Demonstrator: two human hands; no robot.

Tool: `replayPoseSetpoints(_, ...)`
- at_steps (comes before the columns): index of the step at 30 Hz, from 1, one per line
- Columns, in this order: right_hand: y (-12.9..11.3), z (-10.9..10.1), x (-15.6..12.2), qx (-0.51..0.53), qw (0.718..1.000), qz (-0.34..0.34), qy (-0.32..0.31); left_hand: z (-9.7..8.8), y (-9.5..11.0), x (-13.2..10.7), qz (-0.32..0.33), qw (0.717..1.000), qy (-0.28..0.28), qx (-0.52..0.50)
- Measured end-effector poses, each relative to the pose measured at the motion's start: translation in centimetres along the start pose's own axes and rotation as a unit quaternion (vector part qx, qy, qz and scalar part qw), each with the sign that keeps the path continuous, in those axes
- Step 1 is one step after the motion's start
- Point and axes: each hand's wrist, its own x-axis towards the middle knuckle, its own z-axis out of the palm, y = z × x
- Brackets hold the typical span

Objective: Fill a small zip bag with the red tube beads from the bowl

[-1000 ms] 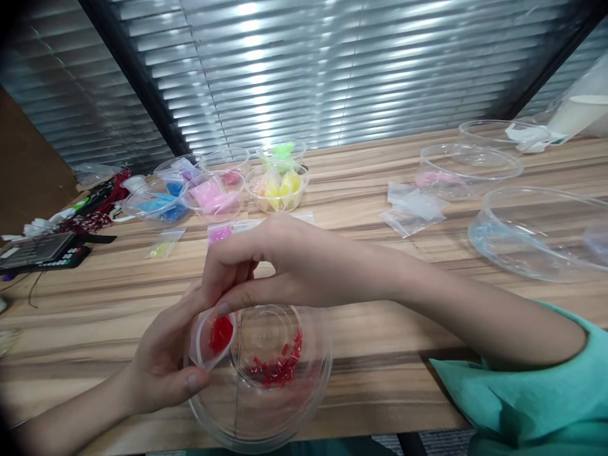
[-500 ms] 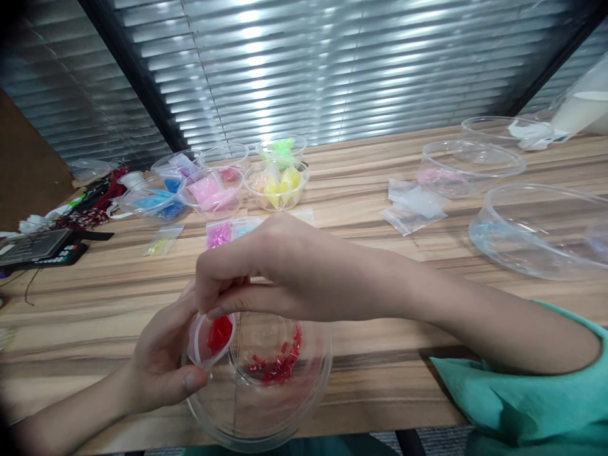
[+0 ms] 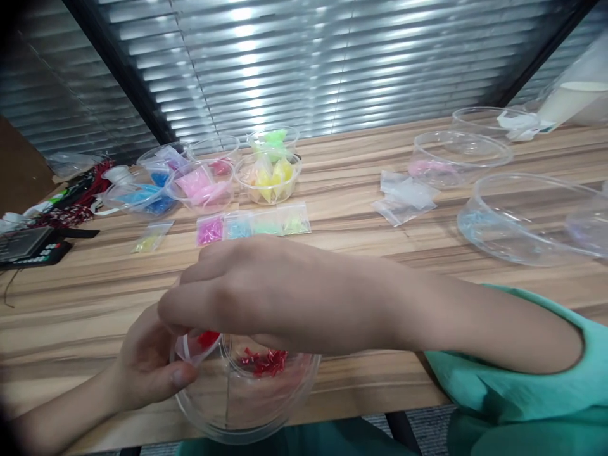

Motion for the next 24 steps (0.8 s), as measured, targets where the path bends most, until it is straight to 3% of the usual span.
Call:
replayPoseSetpoints(13,0.0,0.3,-0.11,-0.098,0.992,-0.061,-0.053,-0.13,0.61,0.33,-0.001,1.0,0.012,0.022)
replayPoseSetpoints(19,-0.39,0.63,-0.22,-0.103,0.991,-0.034,-0.073,-0.03,0.54,0.4,-0.005,0.999,0.021,0.031)
replayPoseSetpoints(24,-0.19,0.8,-0.29,-0.13,0.988,-0.071,-0.048,-0.13,0.24,0.11,-0.011,1.0,-0.004,0.021)
